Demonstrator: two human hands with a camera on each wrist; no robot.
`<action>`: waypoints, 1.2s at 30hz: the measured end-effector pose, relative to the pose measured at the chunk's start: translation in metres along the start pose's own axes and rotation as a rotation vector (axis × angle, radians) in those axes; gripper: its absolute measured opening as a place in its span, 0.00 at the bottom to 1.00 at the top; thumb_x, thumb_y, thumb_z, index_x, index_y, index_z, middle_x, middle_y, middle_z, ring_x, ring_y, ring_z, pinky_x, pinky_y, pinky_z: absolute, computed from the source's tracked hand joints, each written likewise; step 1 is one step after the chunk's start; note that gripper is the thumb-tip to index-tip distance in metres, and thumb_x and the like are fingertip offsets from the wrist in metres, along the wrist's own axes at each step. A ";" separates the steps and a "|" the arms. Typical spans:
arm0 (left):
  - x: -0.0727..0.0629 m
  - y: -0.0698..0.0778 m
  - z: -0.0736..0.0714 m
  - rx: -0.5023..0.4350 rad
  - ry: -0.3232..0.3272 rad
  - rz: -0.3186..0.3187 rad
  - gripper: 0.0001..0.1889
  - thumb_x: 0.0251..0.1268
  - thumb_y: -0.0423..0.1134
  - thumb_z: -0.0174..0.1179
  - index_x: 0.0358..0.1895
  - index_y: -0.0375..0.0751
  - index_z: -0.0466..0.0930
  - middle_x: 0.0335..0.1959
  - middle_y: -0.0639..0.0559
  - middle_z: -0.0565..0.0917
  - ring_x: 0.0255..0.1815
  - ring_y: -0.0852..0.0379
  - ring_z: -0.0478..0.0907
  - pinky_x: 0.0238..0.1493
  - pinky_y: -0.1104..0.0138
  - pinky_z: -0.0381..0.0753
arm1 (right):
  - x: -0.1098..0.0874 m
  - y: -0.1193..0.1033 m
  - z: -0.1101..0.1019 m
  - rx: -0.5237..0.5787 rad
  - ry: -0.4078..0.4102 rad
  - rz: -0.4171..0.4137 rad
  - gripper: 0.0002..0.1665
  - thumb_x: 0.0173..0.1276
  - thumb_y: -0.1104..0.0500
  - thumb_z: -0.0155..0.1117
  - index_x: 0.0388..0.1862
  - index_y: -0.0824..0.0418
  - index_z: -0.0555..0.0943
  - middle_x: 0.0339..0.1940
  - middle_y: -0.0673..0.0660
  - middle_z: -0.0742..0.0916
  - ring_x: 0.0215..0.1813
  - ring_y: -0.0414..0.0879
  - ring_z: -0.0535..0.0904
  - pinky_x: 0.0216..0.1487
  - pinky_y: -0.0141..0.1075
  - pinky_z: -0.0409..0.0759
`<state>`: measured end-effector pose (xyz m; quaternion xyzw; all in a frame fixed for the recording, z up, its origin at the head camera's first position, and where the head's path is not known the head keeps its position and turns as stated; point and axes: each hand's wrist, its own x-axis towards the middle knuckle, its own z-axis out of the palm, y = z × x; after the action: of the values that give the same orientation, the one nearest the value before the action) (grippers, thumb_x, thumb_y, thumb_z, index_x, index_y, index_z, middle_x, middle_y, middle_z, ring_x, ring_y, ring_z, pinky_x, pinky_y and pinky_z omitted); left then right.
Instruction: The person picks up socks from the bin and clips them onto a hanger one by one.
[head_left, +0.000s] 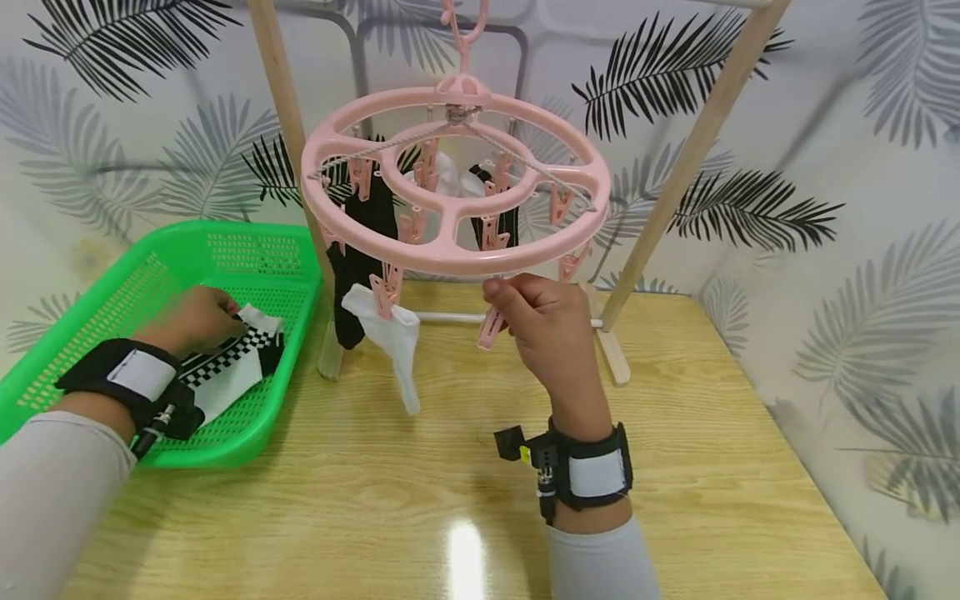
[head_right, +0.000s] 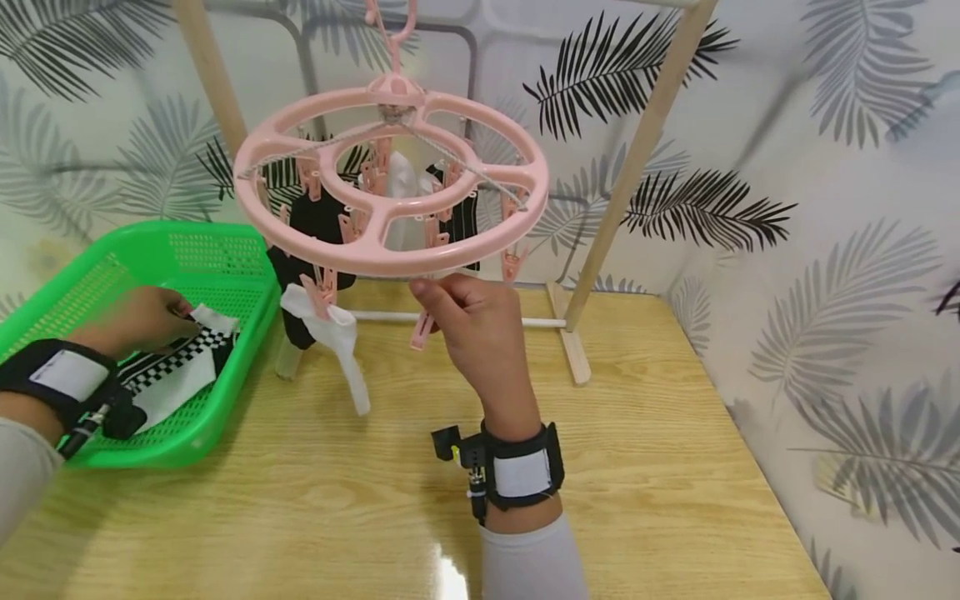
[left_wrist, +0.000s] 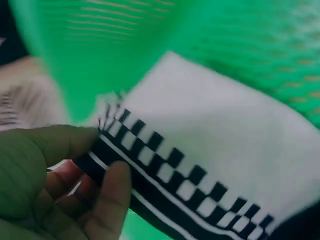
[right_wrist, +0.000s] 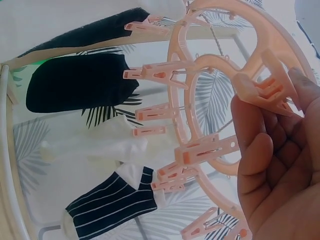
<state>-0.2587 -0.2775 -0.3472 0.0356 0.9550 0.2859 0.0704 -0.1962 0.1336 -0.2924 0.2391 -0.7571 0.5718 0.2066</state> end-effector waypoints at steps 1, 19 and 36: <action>-0.003 0.008 -0.005 0.036 0.048 0.037 0.15 0.66 0.33 0.57 0.44 0.18 0.73 0.33 0.29 0.78 0.28 0.42 0.78 0.31 0.54 0.78 | 0.000 0.000 0.000 0.004 -0.005 -0.002 0.21 0.74 0.52 0.63 0.24 0.62 0.87 0.14 0.51 0.83 0.11 0.49 0.60 0.14 0.36 0.52; -0.116 0.147 -0.003 0.017 0.408 0.251 0.10 0.72 0.47 0.59 0.43 0.44 0.79 0.32 0.46 0.85 0.29 0.51 0.77 0.23 0.61 0.70 | 0.000 0.003 -0.002 0.003 -0.014 -0.013 0.19 0.74 0.51 0.63 0.25 0.61 0.87 0.16 0.50 0.84 0.14 0.48 0.69 0.16 0.36 0.56; -0.114 0.192 0.062 -0.236 0.307 0.447 0.06 0.67 0.31 0.61 0.44 0.40 0.82 0.40 0.48 0.86 0.39 0.52 0.84 0.37 0.55 0.85 | -0.002 -0.002 -0.003 0.018 0.036 -0.006 0.19 0.75 0.51 0.60 0.30 0.62 0.87 0.17 0.52 0.85 0.13 0.48 0.70 0.16 0.37 0.56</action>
<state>-0.1313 -0.0963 -0.2801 0.1927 0.8832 0.4055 -0.1361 -0.1937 0.1359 -0.2913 0.2329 -0.7472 0.5824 0.2197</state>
